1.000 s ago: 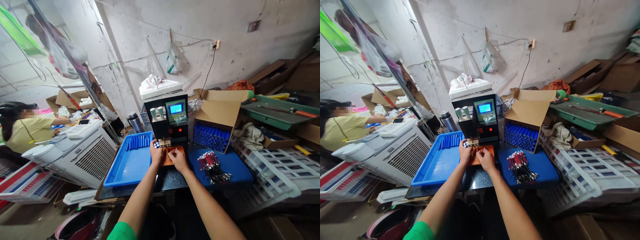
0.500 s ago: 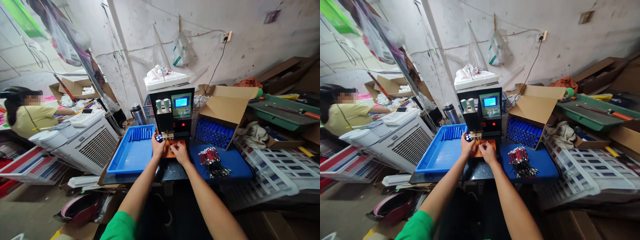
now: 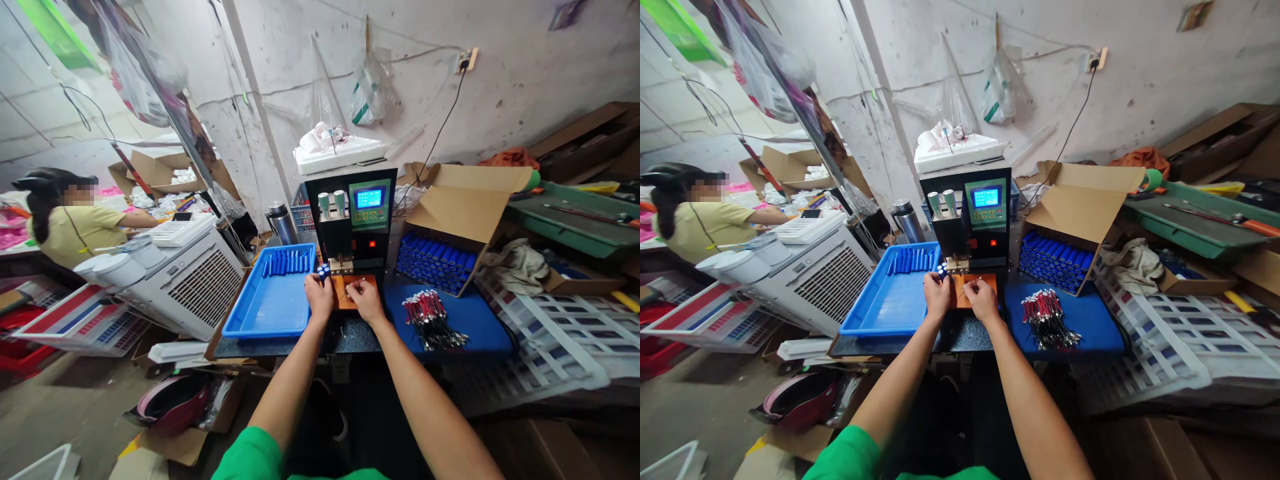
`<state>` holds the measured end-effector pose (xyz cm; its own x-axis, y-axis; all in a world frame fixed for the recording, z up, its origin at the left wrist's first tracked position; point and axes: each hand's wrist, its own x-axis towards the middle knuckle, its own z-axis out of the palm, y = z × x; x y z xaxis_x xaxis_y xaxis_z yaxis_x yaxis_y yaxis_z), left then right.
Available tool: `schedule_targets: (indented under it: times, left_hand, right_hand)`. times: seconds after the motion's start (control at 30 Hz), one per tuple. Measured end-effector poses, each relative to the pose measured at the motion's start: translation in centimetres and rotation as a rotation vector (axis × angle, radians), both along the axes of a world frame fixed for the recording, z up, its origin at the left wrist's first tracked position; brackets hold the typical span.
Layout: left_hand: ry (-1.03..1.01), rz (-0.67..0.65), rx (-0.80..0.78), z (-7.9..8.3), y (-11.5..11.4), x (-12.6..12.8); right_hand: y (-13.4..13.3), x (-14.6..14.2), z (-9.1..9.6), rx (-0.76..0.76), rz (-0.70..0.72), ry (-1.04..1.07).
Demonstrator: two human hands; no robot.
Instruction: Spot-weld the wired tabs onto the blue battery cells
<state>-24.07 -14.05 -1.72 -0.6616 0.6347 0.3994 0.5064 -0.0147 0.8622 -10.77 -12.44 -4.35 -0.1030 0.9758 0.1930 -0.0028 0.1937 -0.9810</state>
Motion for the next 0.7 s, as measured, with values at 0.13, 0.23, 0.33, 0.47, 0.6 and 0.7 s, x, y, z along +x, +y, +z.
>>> schedule_targets:
  times: [0.13, 0.23, 0.33, 0.47, 0.6, 0.7]
  left_hand:
    - [-0.031, -0.029, 0.007, 0.2, -0.8, 0.1]
    - [-0.073, -0.19, 0.035, 0.3, -2.0, 0.4]
    - [-0.058, -0.367, 0.042, 0.2, -2.6, 0.7]
    - [-0.073, -0.506, 0.01, -0.1, -1.8, 1.1]
    - [-0.129, -0.609, 0.003, -0.2, -0.9, 1.1]
    - [-0.141, -0.645, 0.007, -0.3, -0.8, 1.0]
  right_hand:
    - [0.0, 0.0, 0.0, -0.024, 0.018, 0.045]
    - [0.1, 0.1, 0.4, -0.053, 0.043, 0.118]
    - [0.1, 0.5, 1.1, -0.083, 0.068, 0.201]
    - [0.1, 1.1, 1.7, -0.125, 0.037, 0.283]
    - [0.2, 1.1, 1.8, -0.096, -0.028, 0.265]
    - [0.5, 0.8, 2.0, -0.048, -0.052, 0.215]
